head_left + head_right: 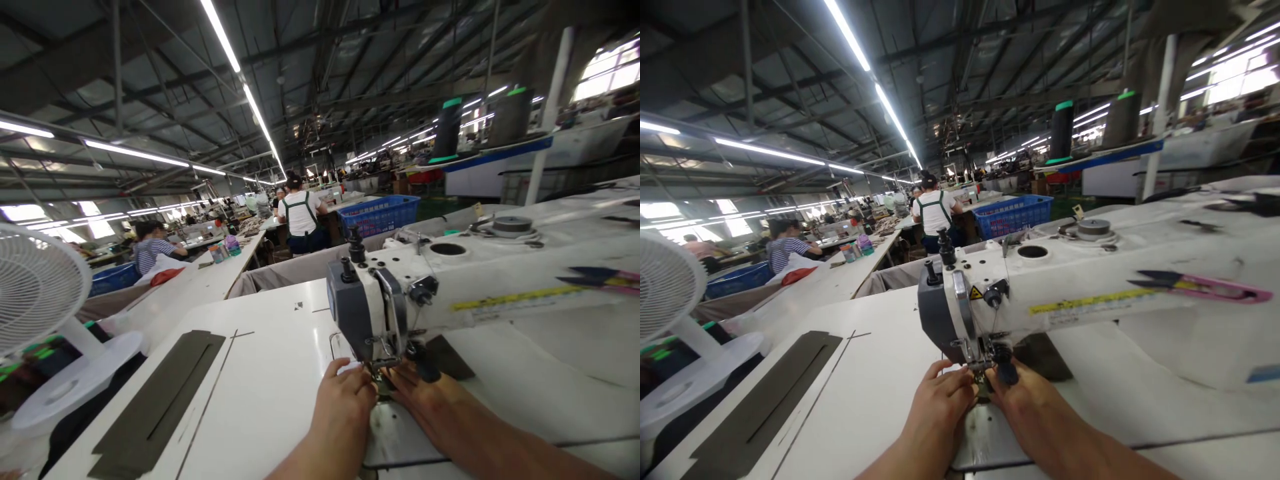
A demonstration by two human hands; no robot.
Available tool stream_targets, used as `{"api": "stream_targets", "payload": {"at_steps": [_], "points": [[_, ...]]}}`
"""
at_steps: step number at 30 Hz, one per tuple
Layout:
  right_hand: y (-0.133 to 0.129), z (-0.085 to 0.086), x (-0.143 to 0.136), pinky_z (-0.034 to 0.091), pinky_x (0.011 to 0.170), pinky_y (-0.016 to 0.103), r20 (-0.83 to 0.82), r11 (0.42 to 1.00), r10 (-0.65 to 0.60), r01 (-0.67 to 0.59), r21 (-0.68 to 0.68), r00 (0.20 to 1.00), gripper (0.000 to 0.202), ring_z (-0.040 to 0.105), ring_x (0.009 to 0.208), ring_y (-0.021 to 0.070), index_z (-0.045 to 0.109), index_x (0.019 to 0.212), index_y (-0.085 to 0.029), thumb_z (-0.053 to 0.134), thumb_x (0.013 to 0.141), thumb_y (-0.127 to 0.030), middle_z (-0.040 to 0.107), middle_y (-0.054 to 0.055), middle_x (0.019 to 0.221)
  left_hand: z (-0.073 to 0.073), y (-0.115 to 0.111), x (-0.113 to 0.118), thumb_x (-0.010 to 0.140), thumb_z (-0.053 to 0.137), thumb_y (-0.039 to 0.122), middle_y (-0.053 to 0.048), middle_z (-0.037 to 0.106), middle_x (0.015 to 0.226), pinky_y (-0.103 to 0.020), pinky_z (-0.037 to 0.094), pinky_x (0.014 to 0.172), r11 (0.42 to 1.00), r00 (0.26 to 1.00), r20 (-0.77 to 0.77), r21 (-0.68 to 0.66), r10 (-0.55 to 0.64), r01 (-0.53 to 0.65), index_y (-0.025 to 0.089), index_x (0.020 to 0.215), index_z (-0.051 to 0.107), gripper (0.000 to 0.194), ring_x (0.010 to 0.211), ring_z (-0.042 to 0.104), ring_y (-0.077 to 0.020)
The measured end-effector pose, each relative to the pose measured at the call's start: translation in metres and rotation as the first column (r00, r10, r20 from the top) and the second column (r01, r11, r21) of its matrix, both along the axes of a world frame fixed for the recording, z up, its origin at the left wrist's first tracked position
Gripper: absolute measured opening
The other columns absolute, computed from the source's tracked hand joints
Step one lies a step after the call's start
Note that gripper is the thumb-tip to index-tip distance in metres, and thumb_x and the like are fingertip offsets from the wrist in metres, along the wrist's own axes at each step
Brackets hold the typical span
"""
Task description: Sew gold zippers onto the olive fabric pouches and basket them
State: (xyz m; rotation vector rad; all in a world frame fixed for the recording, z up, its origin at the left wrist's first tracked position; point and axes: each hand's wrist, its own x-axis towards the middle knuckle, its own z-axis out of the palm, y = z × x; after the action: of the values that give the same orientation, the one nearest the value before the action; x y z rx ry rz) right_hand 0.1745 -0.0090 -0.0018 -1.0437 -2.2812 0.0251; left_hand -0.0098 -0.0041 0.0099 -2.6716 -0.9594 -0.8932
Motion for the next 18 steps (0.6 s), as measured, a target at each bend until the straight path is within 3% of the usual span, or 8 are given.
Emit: {"api": "stream_targets", "payload": {"at_steps": [4,10,18], "points": [[-0.0032,0.0062,0.0037,0.050,0.083,0.031,0.006,1.000,-0.002,0.002,-0.005,1.000,0.026,0.060,0.096,0.0186,0.059,0.104,-0.022,0.043,0.086,-0.015,0.065,0.006,0.100,-0.0028,-0.0002,-0.0012,0.088,0.056,0.017,0.000,0.069,0.096,-0.033,0.038,0.097,1.000,0.999,0.032,-0.018,-0.017,0.018,0.020,0.086,0.061,0.006,0.090,0.064,-0.0130],[-0.0068,0.0075,0.0028,0.051,0.079,0.030,-0.020,0.999,-0.028,0.028,-0.034,0.999,0.024,0.062,0.093,0.0195,0.058,0.093,-0.022,0.039,0.083,-0.012,0.065,0.006,0.096,-0.0100,0.0033,0.0009,0.091,0.052,0.022,0.001,0.070,0.093,-0.036,0.036,0.098,1.000,0.998,0.055,0.012,0.004,-0.004,0.021,0.080,0.061,0.014,0.094,0.063,-0.0145],[-0.0047,0.0057,-0.0006,0.050,0.077,0.030,-0.062,0.996,-0.055,0.059,0.063,0.997,0.022,0.063,0.086,0.0201,0.059,0.096,-0.020,0.040,0.084,-0.015,0.067,0.008,0.094,-0.0040,0.0012,0.0038,0.080,0.060,0.007,0.001,0.070,0.091,-0.033,0.038,0.097,0.995,0.995,-0.018,-0.018,0.093,-0.094,0.020,0.081,0.062,0.013,0.090,0.064,-0.0138]]}}
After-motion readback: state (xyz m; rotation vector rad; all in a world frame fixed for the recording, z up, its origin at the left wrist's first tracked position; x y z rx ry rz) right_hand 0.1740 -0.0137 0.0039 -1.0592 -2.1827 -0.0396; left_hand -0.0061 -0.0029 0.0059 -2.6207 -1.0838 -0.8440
